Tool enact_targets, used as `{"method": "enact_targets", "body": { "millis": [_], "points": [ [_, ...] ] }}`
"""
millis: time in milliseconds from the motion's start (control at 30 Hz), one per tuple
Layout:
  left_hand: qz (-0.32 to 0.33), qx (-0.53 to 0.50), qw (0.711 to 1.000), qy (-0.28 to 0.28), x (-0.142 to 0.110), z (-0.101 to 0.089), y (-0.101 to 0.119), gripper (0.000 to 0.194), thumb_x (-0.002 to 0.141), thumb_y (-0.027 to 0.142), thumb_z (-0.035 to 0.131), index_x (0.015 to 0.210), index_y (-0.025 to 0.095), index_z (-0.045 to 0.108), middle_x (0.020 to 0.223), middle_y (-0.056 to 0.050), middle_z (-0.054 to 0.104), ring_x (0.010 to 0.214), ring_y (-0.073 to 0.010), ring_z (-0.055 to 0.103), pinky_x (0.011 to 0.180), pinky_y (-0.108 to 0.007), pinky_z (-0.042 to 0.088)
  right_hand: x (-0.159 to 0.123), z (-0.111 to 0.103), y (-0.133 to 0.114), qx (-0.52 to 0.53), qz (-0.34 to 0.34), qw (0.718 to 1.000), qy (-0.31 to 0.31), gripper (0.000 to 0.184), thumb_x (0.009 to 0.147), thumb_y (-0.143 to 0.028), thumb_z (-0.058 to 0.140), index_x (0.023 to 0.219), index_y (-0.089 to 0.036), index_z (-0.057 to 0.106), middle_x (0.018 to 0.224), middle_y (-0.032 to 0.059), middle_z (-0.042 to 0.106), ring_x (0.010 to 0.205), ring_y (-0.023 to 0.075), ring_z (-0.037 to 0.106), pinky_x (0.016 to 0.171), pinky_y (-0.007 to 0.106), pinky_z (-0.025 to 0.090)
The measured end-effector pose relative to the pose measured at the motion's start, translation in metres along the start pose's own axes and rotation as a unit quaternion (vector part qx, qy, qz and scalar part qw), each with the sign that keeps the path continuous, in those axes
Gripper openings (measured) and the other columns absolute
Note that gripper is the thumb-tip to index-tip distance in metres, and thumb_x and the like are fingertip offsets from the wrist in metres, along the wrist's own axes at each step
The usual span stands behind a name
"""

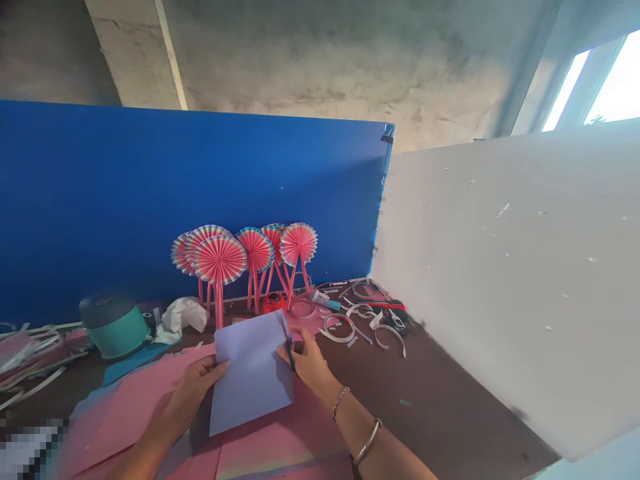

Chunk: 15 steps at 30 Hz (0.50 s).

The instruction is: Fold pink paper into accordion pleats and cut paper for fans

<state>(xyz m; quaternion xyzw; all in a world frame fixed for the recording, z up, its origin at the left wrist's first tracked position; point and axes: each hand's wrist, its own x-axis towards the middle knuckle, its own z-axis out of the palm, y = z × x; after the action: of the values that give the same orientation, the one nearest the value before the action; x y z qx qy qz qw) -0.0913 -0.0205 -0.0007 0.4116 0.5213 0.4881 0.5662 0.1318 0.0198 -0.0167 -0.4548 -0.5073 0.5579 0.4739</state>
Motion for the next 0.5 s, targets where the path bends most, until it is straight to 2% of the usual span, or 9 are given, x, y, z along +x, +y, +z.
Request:
{"method": "enact_targets", "body": {
  "millis": [167,500],
  "points": [
    [0.008,-0.002,1.000,-0.003,-0.0012,0.0007,0.0006,0.043,0.051,0.047,0.079,0.077,0.015,0.068,0.074,-0.008,0.073,0.071,-0.0275,0.068,0.065,-0.036,0.053,0.0011,-0.0009,0.0027,0.027,-0.006,1.000,-0.004,0.058,0.060,-0.040,0.076,0.109,-0.022,0.050,0.068,-0.0034,0.059,0.062,0.0135,0.054,0.053,0.024,0.038],
    [0.011,-0.003,1.000,-0.010,0.0028,-0.0017,-0.0027,0.040,0.054,0.045,0.079,0.078,0.015,0.069,0.077,-0.009,0.074,0.073,-0.0278,0.068,0.065,-0.036,0.053,-0.0017,0.0006,-0.0027,0.028,-0.004,1.000,0.011,0.060,0.060,-0.040,0.075,0.110,-0.021,0.048,0.069,-0.0026,0.061,0.063,0.0144,0.056,0.054,0.024,0.040]
  ]
}}
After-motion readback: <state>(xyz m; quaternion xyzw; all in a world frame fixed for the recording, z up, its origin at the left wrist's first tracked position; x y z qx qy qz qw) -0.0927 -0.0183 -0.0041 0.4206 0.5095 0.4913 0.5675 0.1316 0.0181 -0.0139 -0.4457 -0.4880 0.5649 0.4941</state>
